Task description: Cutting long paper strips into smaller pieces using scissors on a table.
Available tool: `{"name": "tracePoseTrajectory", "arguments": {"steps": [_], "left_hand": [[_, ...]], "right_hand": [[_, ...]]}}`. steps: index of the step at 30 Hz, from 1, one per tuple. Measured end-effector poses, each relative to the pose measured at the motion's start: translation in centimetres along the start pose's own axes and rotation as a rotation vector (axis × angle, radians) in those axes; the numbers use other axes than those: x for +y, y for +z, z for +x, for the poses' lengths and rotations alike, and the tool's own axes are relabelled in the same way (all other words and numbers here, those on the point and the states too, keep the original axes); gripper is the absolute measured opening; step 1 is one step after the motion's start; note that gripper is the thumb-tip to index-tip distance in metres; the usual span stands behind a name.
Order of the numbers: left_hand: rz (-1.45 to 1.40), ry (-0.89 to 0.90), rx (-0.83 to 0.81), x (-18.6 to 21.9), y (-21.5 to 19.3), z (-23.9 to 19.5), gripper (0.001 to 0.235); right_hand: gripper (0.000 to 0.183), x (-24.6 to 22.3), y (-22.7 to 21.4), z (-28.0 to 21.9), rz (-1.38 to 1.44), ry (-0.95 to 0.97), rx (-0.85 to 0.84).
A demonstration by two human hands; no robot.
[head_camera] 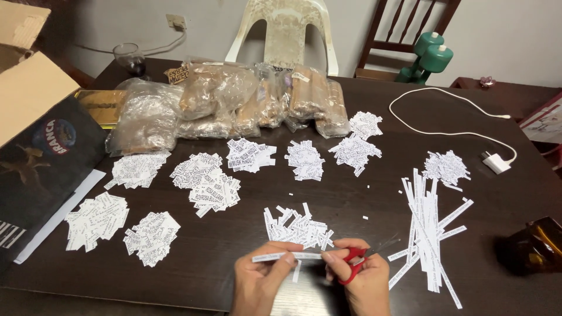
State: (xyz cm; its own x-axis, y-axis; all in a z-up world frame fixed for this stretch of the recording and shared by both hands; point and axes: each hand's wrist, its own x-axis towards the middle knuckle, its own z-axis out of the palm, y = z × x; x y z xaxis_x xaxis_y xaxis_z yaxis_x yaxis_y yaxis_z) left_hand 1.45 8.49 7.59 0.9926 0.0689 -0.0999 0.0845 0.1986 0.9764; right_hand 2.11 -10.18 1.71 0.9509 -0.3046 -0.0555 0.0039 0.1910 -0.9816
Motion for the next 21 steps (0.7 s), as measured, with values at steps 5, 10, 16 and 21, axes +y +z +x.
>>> {"name": "tracePoseTrajectory", "arguments": {"steps": [5, 10, 16, 21], "left_hand": [[-0.038, -0.022, 0.084, 0.9, -0.4, 0.6, 0.029], [-0.180, -0.136, 0.092, 1.0, 0.9, 0.3, 0.026], [-0.247, -0.280, 0.134, 3.0, 2.2, -1.0, 0.022], [-0.281, -0.288, 0.130, 2.6, 2.3, -0.9, 0.023]], "right_hand": [[0.022, 1.8, -0.8, -0.5, 0.005, 0.191, -0.150], [0.032, 0.7, 1.3, -3.0, -0.180, 0.465, -0.544], [0.030, 3.4, 0.0, -1.9, -0.139, 0.215, -0.621], [0.050, 3.4, 0.1, -2.0, -0.018, 0.169, -0.682]]}}
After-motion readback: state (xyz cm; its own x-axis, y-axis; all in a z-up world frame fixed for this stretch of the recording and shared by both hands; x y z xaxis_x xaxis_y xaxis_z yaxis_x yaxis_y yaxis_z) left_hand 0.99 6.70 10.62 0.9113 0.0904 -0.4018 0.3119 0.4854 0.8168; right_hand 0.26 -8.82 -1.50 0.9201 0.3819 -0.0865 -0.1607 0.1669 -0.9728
